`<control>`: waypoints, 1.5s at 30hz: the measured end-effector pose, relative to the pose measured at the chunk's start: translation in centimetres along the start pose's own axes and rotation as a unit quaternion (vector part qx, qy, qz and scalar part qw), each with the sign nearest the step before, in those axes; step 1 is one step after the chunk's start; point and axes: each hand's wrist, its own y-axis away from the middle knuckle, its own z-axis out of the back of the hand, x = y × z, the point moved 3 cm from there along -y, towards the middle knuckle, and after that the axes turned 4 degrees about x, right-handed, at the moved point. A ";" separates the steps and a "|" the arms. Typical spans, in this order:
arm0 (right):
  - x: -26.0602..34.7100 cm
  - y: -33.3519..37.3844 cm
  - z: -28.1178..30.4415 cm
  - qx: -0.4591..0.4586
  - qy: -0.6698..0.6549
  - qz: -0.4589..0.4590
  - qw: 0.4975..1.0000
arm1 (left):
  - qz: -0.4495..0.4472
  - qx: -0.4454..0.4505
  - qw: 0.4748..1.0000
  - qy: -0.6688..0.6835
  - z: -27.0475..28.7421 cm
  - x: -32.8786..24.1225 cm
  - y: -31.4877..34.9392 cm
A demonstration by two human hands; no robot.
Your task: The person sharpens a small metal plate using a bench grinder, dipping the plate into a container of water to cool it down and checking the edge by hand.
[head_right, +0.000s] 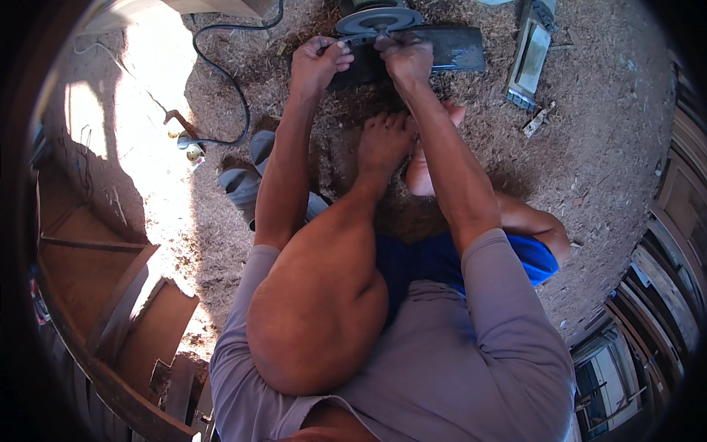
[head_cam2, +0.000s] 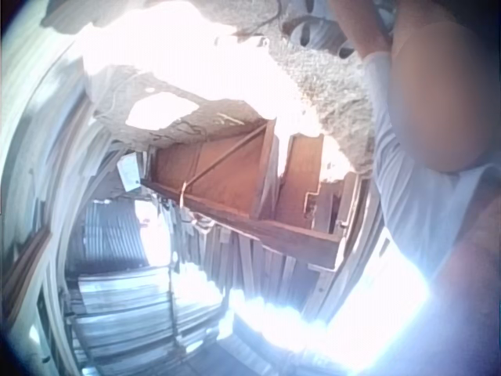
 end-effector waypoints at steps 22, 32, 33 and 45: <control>-0.7 -0.5 1.3 -0.003 -0.171 0.005 0.985 | -0.010 0.010 0.997 -0.079 -2.0 -0.4 -0.5; -0.6 -0.3 0.5 0.000 -0.084 0.009 0.996 | 0.000 -0.001 0.999 -0.034 -1.1 0.0 -0.3; -0.6 -0.3 0.5 -0.003 -0.078 0.011 0.997 | 0.002 -0.002 1.000 -0.027 -1.1 0.0 -0.4; -0.8 -0.5 -0.1 -0.002 -0.013 0.030 0.999 | -0.012 -0.005 1.000 -0.003 -0.3 -0.2 0.1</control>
